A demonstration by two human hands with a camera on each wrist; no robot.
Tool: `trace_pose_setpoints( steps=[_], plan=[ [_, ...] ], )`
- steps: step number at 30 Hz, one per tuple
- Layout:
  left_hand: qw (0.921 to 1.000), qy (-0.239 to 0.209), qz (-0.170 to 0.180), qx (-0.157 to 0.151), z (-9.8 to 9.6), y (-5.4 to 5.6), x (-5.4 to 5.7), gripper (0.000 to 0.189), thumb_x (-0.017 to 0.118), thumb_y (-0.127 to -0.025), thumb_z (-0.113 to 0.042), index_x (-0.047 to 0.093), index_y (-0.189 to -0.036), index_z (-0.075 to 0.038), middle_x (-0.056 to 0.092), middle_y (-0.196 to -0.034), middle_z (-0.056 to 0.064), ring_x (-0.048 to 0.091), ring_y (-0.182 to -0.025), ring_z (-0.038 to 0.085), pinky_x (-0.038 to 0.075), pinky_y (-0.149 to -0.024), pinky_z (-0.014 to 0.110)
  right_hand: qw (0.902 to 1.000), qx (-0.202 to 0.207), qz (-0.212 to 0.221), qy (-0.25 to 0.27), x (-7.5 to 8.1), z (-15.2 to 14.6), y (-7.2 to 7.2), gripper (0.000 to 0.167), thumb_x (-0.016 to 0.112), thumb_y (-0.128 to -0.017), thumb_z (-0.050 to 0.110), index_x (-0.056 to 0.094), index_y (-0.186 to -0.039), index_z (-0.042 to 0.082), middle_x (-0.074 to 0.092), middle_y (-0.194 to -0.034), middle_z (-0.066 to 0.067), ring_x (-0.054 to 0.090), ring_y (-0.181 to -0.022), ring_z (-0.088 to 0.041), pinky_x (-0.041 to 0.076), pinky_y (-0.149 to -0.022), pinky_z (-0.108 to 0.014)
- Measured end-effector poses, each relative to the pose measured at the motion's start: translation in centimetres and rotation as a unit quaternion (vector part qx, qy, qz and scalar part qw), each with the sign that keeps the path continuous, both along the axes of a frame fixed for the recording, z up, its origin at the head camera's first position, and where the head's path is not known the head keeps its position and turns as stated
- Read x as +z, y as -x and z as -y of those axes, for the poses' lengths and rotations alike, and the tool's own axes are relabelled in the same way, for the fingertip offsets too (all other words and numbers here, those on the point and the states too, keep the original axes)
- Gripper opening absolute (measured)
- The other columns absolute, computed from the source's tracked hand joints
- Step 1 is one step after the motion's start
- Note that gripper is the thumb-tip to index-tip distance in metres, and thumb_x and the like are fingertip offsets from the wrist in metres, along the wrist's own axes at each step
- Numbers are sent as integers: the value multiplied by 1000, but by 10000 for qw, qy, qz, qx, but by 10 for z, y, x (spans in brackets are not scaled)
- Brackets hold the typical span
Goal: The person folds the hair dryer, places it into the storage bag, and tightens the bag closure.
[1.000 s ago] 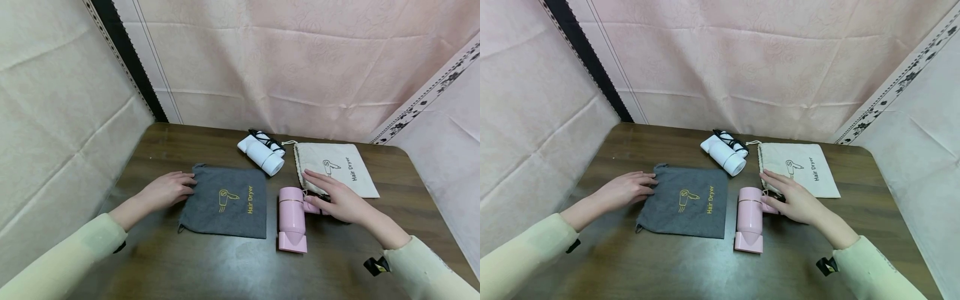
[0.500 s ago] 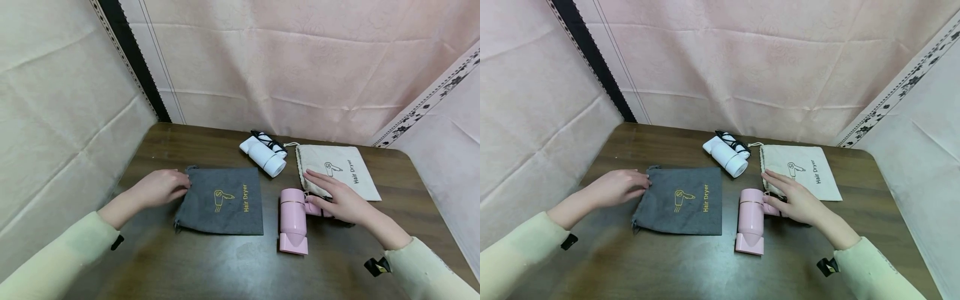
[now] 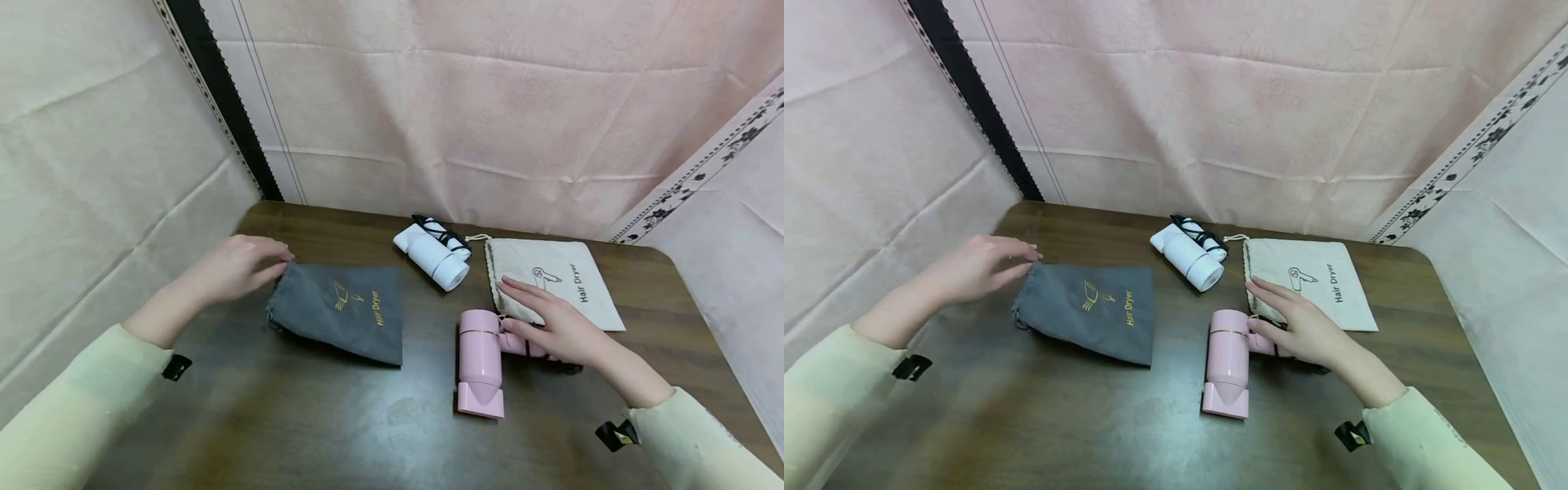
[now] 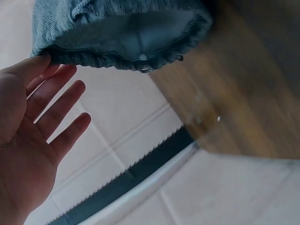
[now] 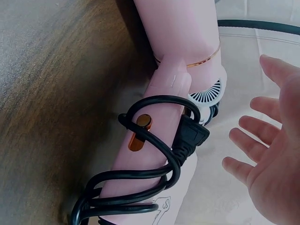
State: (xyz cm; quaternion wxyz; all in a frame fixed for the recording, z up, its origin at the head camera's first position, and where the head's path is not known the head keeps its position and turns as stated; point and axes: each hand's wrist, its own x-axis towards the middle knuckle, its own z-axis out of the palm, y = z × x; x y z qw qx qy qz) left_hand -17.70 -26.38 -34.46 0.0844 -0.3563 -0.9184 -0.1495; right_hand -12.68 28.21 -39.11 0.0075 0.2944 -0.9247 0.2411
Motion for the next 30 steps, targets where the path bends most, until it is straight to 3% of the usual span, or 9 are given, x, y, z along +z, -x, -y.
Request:
trace_pose_setpoints(
  steps=[6, 9, 13, 16, 19, 25, 30],
  plan=[
    [9973, -298, -589, 334, 14, 10, 16, 11, 75, -95, 1, 77, -105, -3, 80, -100, 14, 77, -89, 36, 61, -79, 56, 10000, 14, 24, 9, 0, 1, 1, 62, 74, -102, 27, 52, -159, 14, 49, -164, -13, 48, -148, -41, 17, -115, -7],
    [9922, -396, -856, 818, 17, 13, 23, 10, 73, -97, -2, 77, -106, -2, 79, -102, 18, 76, -88, 40, 59, -78, 60, 10000, 5, 56, 3, 0, 0, 0, 62, 74, -103, 27, 53, -159, 12, 49, -164, -13, 47, -149, -40, 17, -115, -6],
    [9791, -516, -1155, 1595, 16, 15, 29, 9, 70, -99, -8, 76, -104, -4, 79, -101, 20, 73, -82, 42, 55, -71, 61, 10000, 21, 46, 8, 0, 0, 0, 62, 74, -102, 27, 53, -158, 10, 49, -164, -13, 48, -149, -39, 17, -114, -5],
    [9725, -579, -1256, 1873, 11, 16, 28, 8, 68, -99, -9, 74, -100, -4, 78, -97, 20, 71, -77, 42, 53, -67, 60, 10000, 28, 9, 29, 0, 1, 1, 62, 74, -102, 26, 53, -158, 9, 49, -164, -13, 48, -148, -39, 17, -114, -5],
    [9742, -545, -1138, 1872, 3, 18, 25, 9, 67, -100, -11, 73, -99, -3, 77, -92, 19, 69, -74, 40, 53, -66, 59, 10000, 28, -7, 8, 1, 1, 1, 63, 74, -102, 27, 53, -158, 10, 49, -164, -13, 48, -148, -39, 19, -115, -7],
    [9864, -214, -504, 1549, -18, 20, 13, 9, 67, -100, -13, 72, -101, -5, 75, -86, 13, 63, -64, 30, 52, -60, 54, 9999, 50, 13, -91, 3, 5, 4, 63, 73, -103, 29, 51, -160, 11, 49, -164, -13, 48, -149, -39, 29, -121, -20],
    [9943, 71, -267, 1034, -38, 23, 1, 10, 67, -100, -12, 64, -90, -11, 63, -72, 2, 53, -59, 20, 45, -54, 41, 9998, 98, 123, -156, 4, 8, 7, 63, 71, -104, 29, 49, -162, 14, 47, -165, -13, 45, -151, -37, 39, -121, -47]
  ],
)
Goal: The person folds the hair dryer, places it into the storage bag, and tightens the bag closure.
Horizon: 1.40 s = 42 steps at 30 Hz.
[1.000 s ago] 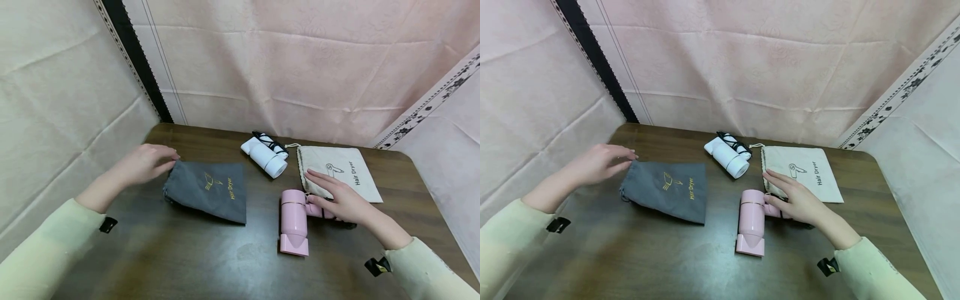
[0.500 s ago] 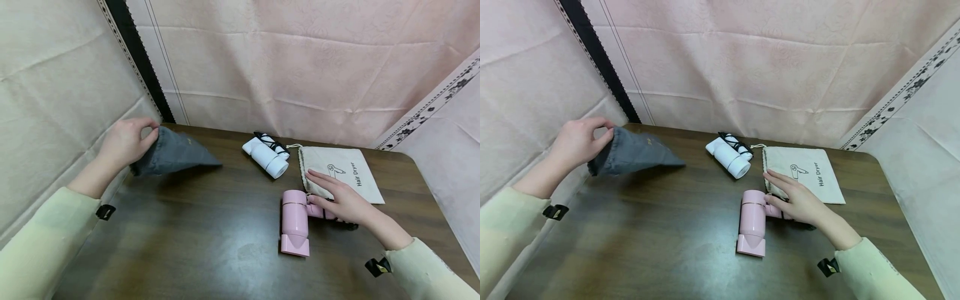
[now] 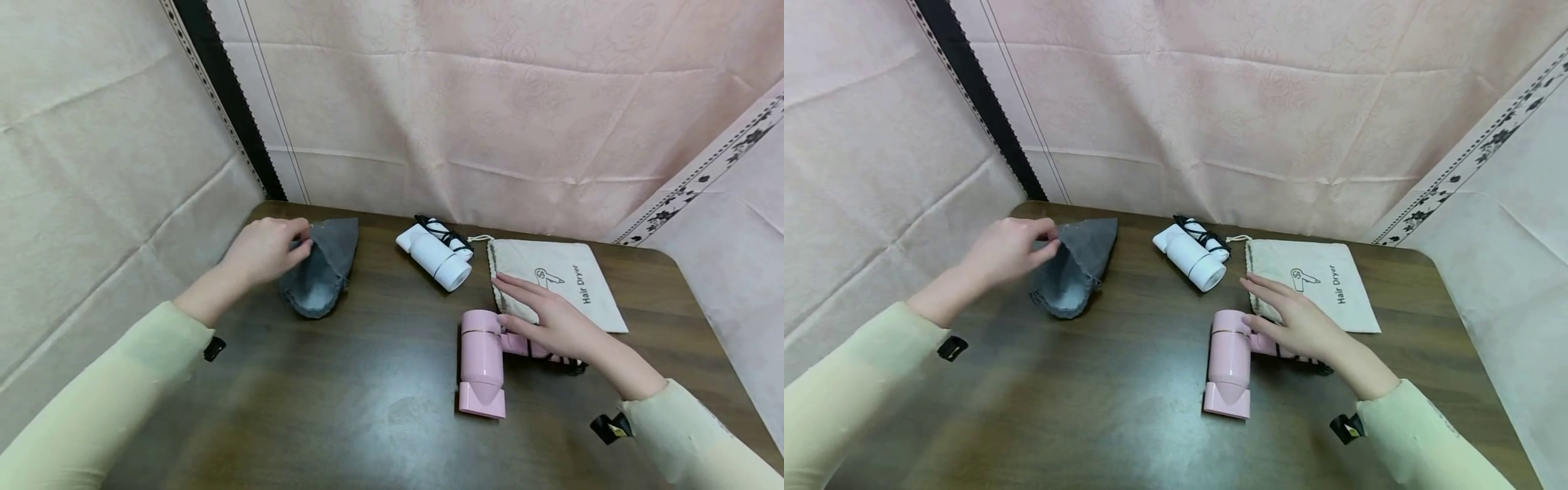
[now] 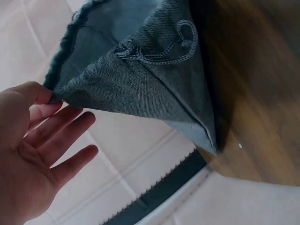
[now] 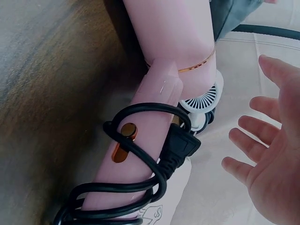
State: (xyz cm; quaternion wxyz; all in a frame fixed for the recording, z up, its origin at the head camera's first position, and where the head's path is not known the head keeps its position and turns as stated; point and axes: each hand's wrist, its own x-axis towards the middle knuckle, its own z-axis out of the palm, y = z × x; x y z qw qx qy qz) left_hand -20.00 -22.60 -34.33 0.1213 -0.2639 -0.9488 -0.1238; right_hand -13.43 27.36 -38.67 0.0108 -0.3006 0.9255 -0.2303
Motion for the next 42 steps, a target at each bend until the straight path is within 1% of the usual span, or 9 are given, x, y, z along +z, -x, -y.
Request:
trace_pose_setpoints(
  steps=[4, 10, 16, 19, 22, 26, 32, 39, 42],
  plan=[
    [9992, 85, 171, -347, -12, 2, -11, 18, 67, -99, -11, 57, -85, -14, 53, -67, -3, 48, -57, 16, 37, -52, 34, 9999, 19, 159, -14, 1, 2, 1, 63, 70, -106, 30, 48, -162, 15, 45, -167, -12, 42, -153, -38, 38, -118, -62],
    [9969, 418, 461, -483, -22, 0, -31, 18, 71, -99, -13, 59, -85, -15, 53, -68, -4, 47, -55, 13, 34, -50, 30, 9999, 17, 168, -4, 0, 5, 2, 63, 70, -105, 29, 48, -162, 13, 46, -166, -11, 42, -153, -38, 37, -118, -63],
    [9923, 865, 554, -686, -26, -5, -55, 23, 71, -98, -14, 56, -82, -17, 50, -65, -6, 44, -54, 12, 30, -48, 28, 9998, 22, 195, -38, 0, 6, 3, 63, 70, -105, 30, 48, -162, 12, 45, -167, -12, 42, -153, -38, 37, -119, -63],
    [9907, 993, 543, -756, -28, -6, -67, 20, 73, -97, -15, 58, -84, -16, 54, -67, -5, 48, -54, 12, 35, -47, 30, 9998, 65, 190, -40, 0, 7, 4, 63, 70, -105, 29, 48, -161, 11, 45, -166, -13, 42, -153, -38, 36, -119, -63],
    [9897, 1099, 545, -738, -29, -7, -77, 11, 75, -97, -19, 65, -93, -15, 66, -77, -2, 58, -58, 15, 46, -48, 35, 9998, 119, 174, -41, 0, 8, 5, 62, 70, -105, 28, 49, -161, 10, 45, -166, -15, 42, -153, -39, 36, -119, -63],
    [9887, 1177, 581, -728, -29, -12, -84, 17, 78, -97, -27, 72, -107, -14, 74, -97, 4, 70, -72, 23, 58, -58, 44, 9998, 136, 170, -41, 0, 10, 5, 62, 70, -105, 28, 49, -161, 9, 46, -165, -16, 41, -153, -39, 36, -120, -63],
    [9897, 1031, 458, -887, -28, -20, -92, 21, 82, -96, -25, 77, -112, -12, 76, -112, 9, 77, -91, 27, 64, -69, 47, 9997, 96, 224, -35, 0, 10, 5, 63, 70, -105, 28, 49, -161, 9, 46, -165, -16, 41, -153, -40, 35, -120, -64],
    [9910, 951, 275, -898, -31, -23, -101, 2, 76, -96, -13, 76, -95, -12, 76, -93, 5, 74, -77, 24, 60, -59, 44, 9996, 143, 257, 0, 0, 13, 8, 63, 71, -105, 28, 48, -161, 9, 45, -166, -15, 41, -153, -40, 35, -120, -64],
    [9925, 855, 346, -803, -32, -21, -100, 9, 72, -97, -10, 73, -89, -14, 73, -83, 1, 69, -68, 21, 55, -54, 41, 9994, 149, 304, -48, -1, 15, 11, 64, 70, -105, 29, 48, -161, 10, 45, -166, -15, 40, -153, -41, 34, -121, -64]
  ],
)
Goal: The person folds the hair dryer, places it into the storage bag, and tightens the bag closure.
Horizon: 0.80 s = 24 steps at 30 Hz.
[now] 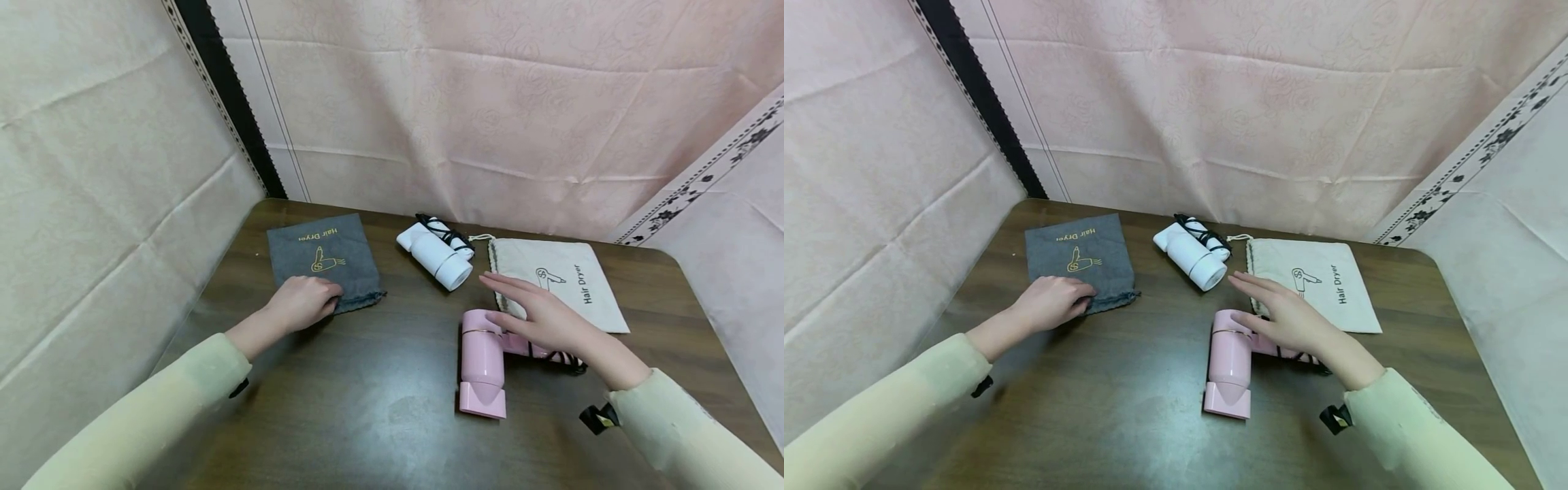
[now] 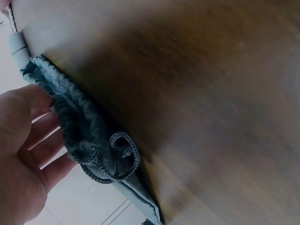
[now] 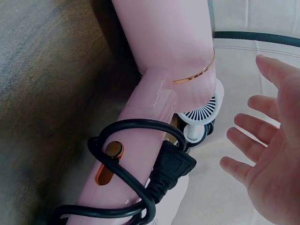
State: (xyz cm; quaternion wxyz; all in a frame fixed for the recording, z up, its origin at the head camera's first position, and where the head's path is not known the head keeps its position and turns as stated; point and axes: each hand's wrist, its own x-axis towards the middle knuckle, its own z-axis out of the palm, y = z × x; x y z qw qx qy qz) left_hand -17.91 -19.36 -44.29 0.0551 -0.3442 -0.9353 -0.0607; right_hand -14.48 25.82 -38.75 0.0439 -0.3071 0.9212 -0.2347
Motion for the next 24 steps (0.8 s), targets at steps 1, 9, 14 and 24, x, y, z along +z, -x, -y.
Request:
trace_pose_setpoints(
  steps=[1, 9, 14, 24],
  plan=[
    [9999, -64, 82, 40, 0, 1, 1, 9, 71, -97, -9, 72, -89, -13, 72, -81, 0, 67, -65, 19, 53, -52, 40, 10000, 1, 14, -15, 0, 1, 1, 64, 70, -105, 30, 48, -162, 10, 44, -166, -16, 40, -153, -41, 34, -121, -65],
    [9903, -888, 1049, 223, 1, 15, 24, 9, 70, -100, -6, 78, -105, -5, 75, -87, 3, 63, -66, 9, 58, -63, 35, 9999, 4, -3, -122, 0, 13, 15, 69, 69, -106, 35, 43, -164, 10, 42, -168, -15, 38, -154, -41, 32, -123, -64],
    [9806, -1232, 1506, 219, -1, 22, 41, 14, 69, -101, -4, 79, -111, -1, 79, -100, 10, 75, -84, 19, 63, -81, 45, 9996, -39, -82, -261, 4, 27, 25, 73, 69, -105, 37, 41, -165, 8, 40, -168, -20, 37, -154, -44, 31, -123, -64],
    [9681, -1405, 1993, 572, -4, 35, 60, 17, 68, -102, -7, 79, -114, -3, 80, -106, 11, 76, -95, 23, 62, -81, 44, 9917, 350, -786, -953, -2, 60, 58, 78, 72, -103, 37, 40, -164, 1, 41, -165, -27, 44, -148, -50, 39, -119, -63]
  ],
)
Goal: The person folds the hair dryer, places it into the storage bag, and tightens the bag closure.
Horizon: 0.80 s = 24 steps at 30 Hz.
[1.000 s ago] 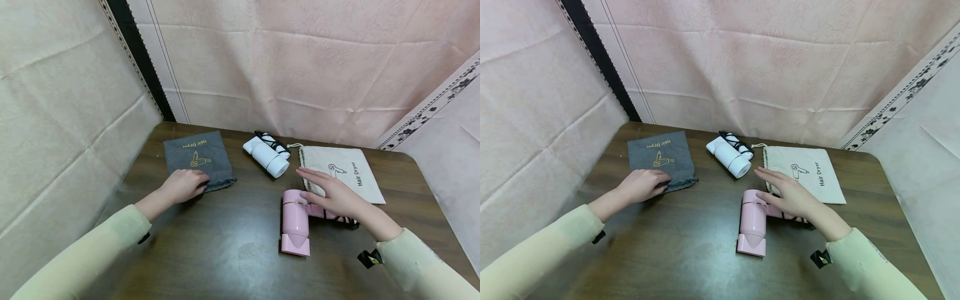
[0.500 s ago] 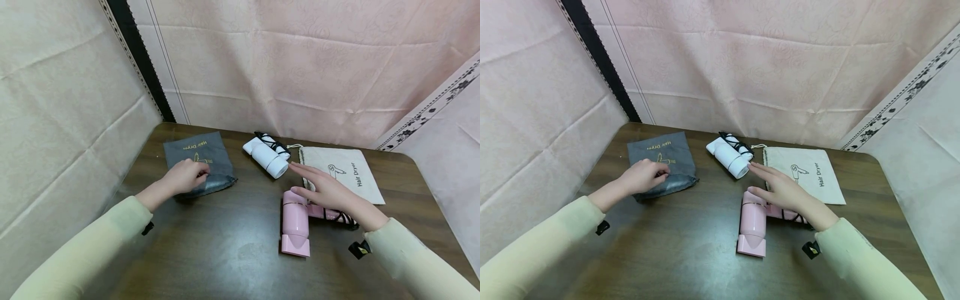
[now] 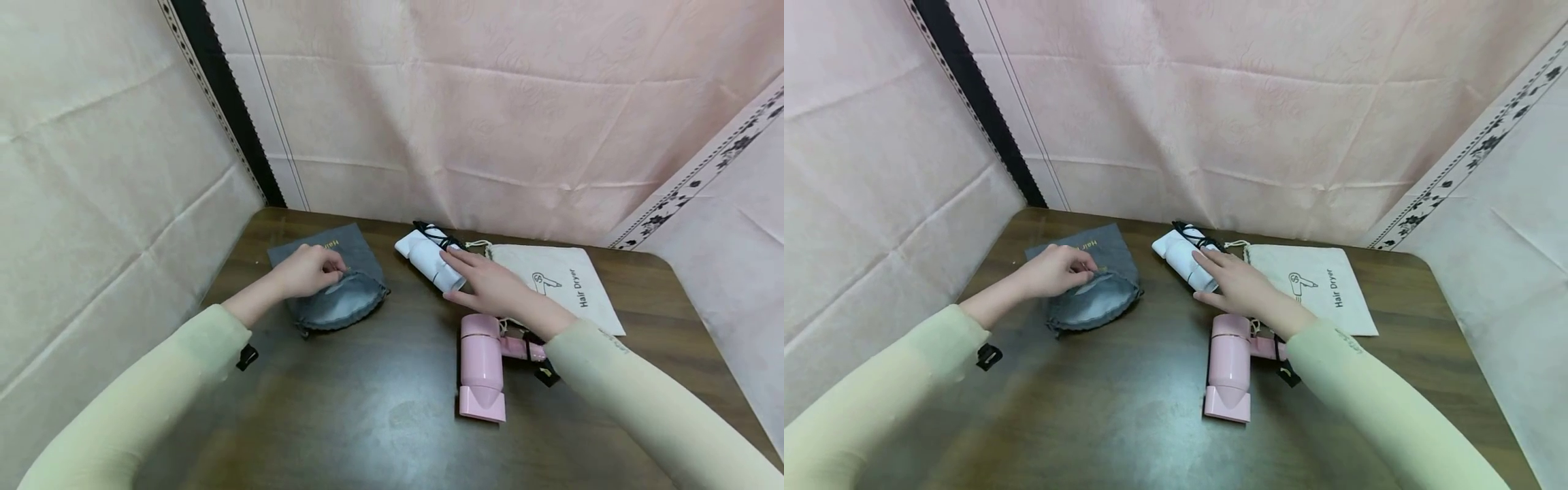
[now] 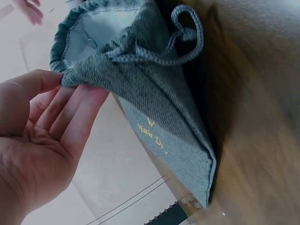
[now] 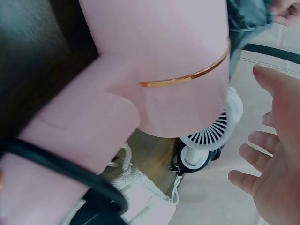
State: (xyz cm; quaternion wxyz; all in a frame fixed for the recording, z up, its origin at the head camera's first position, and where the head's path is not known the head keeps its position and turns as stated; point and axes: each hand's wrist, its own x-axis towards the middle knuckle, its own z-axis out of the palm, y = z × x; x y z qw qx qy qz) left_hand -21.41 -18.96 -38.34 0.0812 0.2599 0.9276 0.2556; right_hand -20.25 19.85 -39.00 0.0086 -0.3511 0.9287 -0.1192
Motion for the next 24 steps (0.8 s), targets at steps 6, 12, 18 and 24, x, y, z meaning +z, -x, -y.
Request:
trace_pose_setpoints(
  steps=[6, 12, 18, 24],
  plan=[
    [9989, -135, 397, 188, 2, 5, 3, 18, 66, -104, -9, 78, -116, -3, 79, -108, 11, 72, -74, 17, 62, -70, 39, 9993, 102, -53, -345, -9, 13, 16, 80, 73, -101, 37, 39, -163, -2, 39, -165, -29, 43, -147, -53, 39, -119, -63],
    [9954, -318, 850, 314, 4, 9, 3, 21, 64, -105, -9, 77, -120, -3, 78, -112, 13, 71, -73, 16, 61, -57, 33, 9980, 40, 273, -575, -14, 20, 24, 86, 75, -100, 37, 33, -166, 1, 31, -169, -30, 40, -149, -53, 41, -118, -63],
    [9929, -313, 1103, 320, 4, 9, 4, 21, 64, -106, -11, 76, -122, -3, 77, -114, 12, 73, -91, 22, 63, -61, 34, 9970, 3, 295, -720, -18, 23, 27, 90, 77, -100, 35, 27, -169, 4, 25, -171, -29, 41, -148, -54, 47, -112, -63],
    [9909, -361, 1261, 309, 3, 10, 2, 21, 63, -106, -10, 76, -122, -3, 78, -114, 12, 73, -85, 18, 64, -61, 34, 9963, 40, 57, -852, -26, 25, 35, 95, 78, -99, 37, 23, -170, 6, 24, -172, -29, 45, -145, -55, 46, -113, -64]
  ],
)
